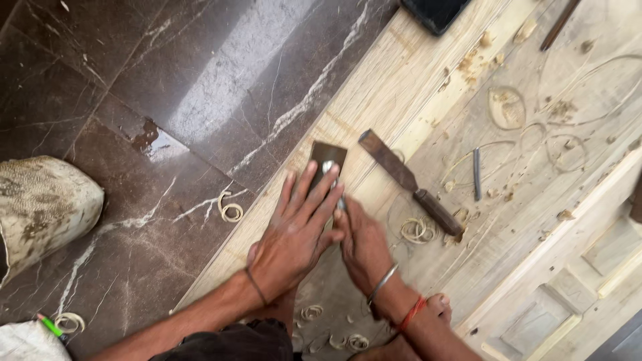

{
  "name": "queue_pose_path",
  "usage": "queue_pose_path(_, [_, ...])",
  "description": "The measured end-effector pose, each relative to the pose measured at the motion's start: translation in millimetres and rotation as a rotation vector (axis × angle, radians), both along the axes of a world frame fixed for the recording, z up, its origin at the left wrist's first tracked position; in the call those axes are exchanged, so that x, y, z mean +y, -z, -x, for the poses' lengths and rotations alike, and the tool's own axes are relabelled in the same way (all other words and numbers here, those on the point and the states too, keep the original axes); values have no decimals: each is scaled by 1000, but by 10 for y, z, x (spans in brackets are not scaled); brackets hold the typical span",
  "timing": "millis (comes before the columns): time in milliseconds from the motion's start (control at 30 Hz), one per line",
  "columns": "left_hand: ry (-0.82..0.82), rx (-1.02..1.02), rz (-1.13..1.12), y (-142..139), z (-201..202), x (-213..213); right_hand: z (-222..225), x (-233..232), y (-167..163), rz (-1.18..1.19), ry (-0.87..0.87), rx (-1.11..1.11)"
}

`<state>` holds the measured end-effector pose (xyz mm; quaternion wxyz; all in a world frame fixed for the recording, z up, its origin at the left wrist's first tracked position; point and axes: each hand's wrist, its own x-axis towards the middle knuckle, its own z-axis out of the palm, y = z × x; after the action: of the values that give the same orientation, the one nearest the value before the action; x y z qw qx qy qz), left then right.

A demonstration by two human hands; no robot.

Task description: The person carves a floral pattern into a wooden door panel laid on the floor, using a chisel by hand to pare out the leaf outlines and clear chips from the recesses. They set the chisel aside, sweep chips, then hone the chisel blade on a stone and dip it in a container of liquid.

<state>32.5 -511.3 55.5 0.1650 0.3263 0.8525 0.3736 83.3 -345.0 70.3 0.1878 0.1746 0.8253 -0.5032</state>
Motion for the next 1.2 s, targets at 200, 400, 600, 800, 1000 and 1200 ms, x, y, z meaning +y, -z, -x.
queue_pose_path(200, [58,-26,-17,-51,45,4,47,-10,-19,-99,-58,7])
queue_pose_path(400, [63,-19,-40,-64,30,1,68,-9,-86,64,30,-106])
queue_pose_path(600, [59,-42,4,-84,58,-26,116,-23,-100,141,138,-251])
queue_pose_path(800, [74,-72,-50,-49,-23,-52,37,-26,-93,131,46,-136])
queue_pose_path(1000, [91,-56,-57,-19,-43,-94,-27,-48,-57,165,113,-81])
queue_pose_path(1200, [92,-37,-41,-102,91,-57,76,-89,-99,155,150,-75])
